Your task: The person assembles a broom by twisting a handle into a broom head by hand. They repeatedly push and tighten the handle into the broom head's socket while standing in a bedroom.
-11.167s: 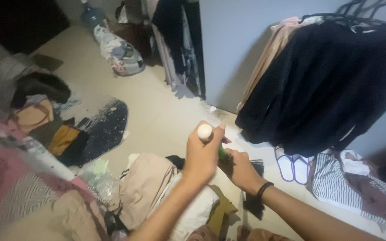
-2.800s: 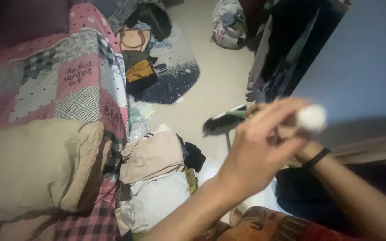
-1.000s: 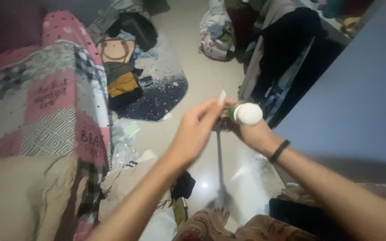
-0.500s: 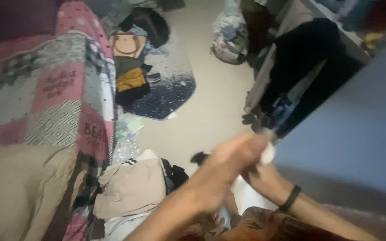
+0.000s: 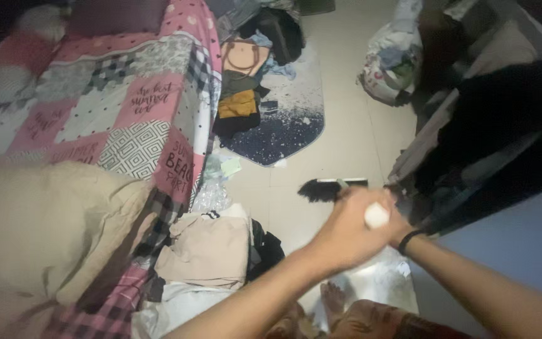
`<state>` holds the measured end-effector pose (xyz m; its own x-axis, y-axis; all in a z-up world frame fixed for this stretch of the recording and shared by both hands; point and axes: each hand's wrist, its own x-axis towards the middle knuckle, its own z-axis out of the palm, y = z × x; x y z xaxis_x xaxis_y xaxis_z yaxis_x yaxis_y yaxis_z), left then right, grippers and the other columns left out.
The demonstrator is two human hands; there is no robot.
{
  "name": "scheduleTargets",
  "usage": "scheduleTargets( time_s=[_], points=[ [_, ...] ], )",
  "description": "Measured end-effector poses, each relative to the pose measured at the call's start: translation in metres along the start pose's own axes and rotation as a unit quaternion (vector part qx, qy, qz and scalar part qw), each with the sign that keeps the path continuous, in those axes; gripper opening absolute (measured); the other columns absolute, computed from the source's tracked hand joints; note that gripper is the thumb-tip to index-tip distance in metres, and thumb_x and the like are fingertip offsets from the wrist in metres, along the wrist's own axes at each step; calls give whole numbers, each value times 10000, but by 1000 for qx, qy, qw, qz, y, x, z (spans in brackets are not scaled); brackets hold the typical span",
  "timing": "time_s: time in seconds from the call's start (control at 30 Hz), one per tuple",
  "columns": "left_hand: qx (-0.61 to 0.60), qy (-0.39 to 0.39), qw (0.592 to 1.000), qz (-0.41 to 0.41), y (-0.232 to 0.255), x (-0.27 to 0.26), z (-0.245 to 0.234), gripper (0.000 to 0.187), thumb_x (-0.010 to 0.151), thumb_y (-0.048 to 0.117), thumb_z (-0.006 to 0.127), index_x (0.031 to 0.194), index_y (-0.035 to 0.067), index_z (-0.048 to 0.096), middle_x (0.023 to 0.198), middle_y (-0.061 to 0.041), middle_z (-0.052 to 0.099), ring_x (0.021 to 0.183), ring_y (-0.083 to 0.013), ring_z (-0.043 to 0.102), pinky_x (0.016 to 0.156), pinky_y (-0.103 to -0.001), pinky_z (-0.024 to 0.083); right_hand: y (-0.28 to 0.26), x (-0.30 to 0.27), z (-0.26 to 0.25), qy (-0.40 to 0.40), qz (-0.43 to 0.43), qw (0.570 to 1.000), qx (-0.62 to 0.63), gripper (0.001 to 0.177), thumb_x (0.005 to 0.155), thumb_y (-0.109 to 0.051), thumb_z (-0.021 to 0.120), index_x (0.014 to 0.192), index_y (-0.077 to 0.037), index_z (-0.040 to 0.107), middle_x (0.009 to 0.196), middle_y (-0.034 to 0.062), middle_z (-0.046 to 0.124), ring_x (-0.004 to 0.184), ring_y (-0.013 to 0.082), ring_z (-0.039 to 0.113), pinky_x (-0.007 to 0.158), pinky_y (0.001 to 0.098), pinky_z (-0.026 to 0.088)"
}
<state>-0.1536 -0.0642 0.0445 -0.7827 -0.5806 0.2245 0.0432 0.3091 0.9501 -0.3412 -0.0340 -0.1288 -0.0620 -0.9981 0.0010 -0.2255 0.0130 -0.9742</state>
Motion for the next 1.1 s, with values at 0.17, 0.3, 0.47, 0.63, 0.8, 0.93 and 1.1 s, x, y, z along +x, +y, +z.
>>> scheduleTargets(
  time_s=[0.17,0.3,0.47,0.63,0.8,0.93,1.1],
  points=[
    [23,28,996,-75,67,44,-33,354,873,399,696,881,45,694,739,-61,703,682,-126,664,602,-284,542,-80,35,-33,47,-51,984,-165,306,878,-121,682,1174,-56,633,1153,94,703,1074,181,674,923,347,566],
    [64,45,990,-115,103,69,-61,575,926,585,648,927,15,727,751,-101,676,680,-190,645,551,-318,576,-151,63,-30,67,-156,980,-108,389,823,-52,711,1188,-27,582,1127,93,668,1045,181,639,848,350,557],
    [69,67,994,-43,82,80,-85,657,957,660,460,930,57,720,868,-34,748,805,-133,740,711,-258,580,-122,89,-7,-10,-165,984,-72,227,909,-38,706,1135,-17,698,1076,125,751,1021,191,679,879,361,574],
    [5,92,986,-140,30,30,-58,454,979,411,525,957,4,725,815,-128,737,766,-163,701,663,-307,562,-60,72,37,-18,40,984,175,488,819,-37,650,1271,-185,539,1145,38,677,1070,139,672,909,316,570],
    [-66,111,983,-133,-1,9,-43,336,948,311,555,1015,30,727,871,-111,730,809,-146,705,715,-311,573,-27,64,29,-12,81,992,-97,226,870,-118,688,1075,-26,659,1005,148,754,965,250,721,821,385,598],
    [-21,132,983,123,-30,10,-15,227,967,163,534,882,-10,654,989,-167,717,1009,-259,691,920,-353,513,-1,59,5,22,-190,961,-201,351,731,-73,729,1073,-18,673,1005,143,731,954,308,652,841,422,516],
    [118,124,983,69,-25,25,-22,270,997,184,473,1035,0,667,962,-151,681,902,-260,708,811,-340,569,-35,78,-15,14,-143,934,-328,274,803,-53,621,1074,-42,657,976,117,724,953,262,688,845,375,566]
  ],
)
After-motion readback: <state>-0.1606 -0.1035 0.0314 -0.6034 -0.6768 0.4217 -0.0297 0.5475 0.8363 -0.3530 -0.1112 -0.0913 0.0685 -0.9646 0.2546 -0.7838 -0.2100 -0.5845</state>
